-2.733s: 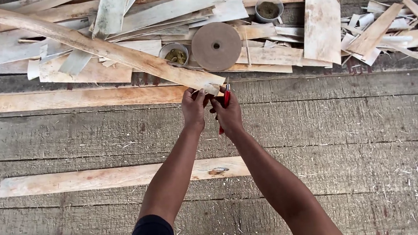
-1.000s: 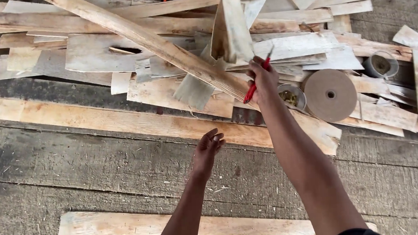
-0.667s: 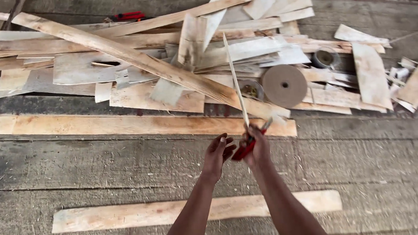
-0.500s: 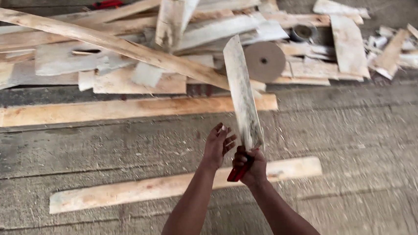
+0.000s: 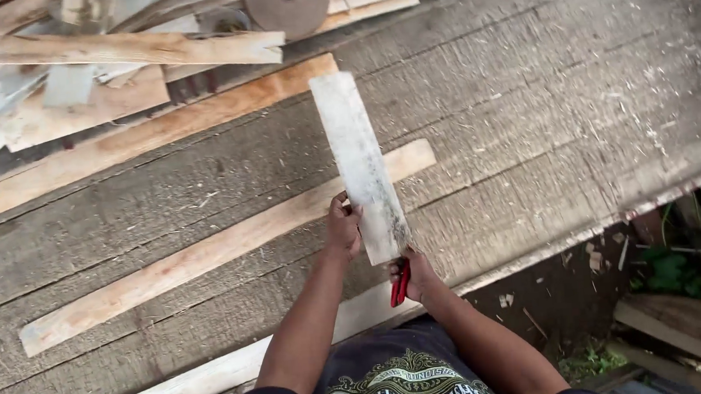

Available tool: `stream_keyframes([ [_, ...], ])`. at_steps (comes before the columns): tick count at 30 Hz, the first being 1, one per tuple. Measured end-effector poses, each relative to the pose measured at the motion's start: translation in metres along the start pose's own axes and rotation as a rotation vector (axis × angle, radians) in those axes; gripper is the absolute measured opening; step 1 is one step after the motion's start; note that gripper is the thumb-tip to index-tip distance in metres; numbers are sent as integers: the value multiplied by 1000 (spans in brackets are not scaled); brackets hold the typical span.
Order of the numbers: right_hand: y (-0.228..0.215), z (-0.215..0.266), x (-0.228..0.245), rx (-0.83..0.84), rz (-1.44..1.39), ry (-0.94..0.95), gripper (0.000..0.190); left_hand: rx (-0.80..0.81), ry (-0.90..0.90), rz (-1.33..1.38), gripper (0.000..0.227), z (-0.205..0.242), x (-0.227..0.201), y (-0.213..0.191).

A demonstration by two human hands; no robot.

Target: The person uses a red utility knife to shave thin strips from several wooden planks on a workbench. They repeatedly position each plank, draw the knife along its length to remove shavings, and set the pieces aside. The workbench is cluttered with wood scraps, a sanding disc, and a small container.

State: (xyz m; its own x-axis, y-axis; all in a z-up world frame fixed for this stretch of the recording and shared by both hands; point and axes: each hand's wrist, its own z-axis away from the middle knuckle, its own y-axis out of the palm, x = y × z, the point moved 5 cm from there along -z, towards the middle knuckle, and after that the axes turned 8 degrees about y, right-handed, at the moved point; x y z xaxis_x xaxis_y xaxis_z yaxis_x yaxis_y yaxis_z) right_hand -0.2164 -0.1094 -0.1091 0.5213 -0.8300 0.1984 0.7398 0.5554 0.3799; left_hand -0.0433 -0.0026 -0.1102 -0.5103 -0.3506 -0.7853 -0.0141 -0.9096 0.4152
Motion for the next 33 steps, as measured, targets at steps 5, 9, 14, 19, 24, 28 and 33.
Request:
stream_keyframes([
  [5,-32,59,54,-59,-40,-171,19,-86,-28,-19,40,-6,44,4],
  [9,-57,57,86,-62,241,-380,42,-96,-63,-2,35,-5,62,21],
  [14,-79,31,117,-190,398,-511,33,-78,-31,-281,40,24,41,62],
  [19,-82,52,133,-325,580,-596,27,-27,-3,-887,57,11,30,67],
  [24,-93,43,142,-486,766,-533,25,7,143,-1337,55,2,6,90],
  [28,-95,49,145,-555,942,-425,25,17,130,-1440,81,11,-34,138],
  [33,-95,44,147,-580,955,-354,25,294,179,-1728,95,8,-61,201],
])
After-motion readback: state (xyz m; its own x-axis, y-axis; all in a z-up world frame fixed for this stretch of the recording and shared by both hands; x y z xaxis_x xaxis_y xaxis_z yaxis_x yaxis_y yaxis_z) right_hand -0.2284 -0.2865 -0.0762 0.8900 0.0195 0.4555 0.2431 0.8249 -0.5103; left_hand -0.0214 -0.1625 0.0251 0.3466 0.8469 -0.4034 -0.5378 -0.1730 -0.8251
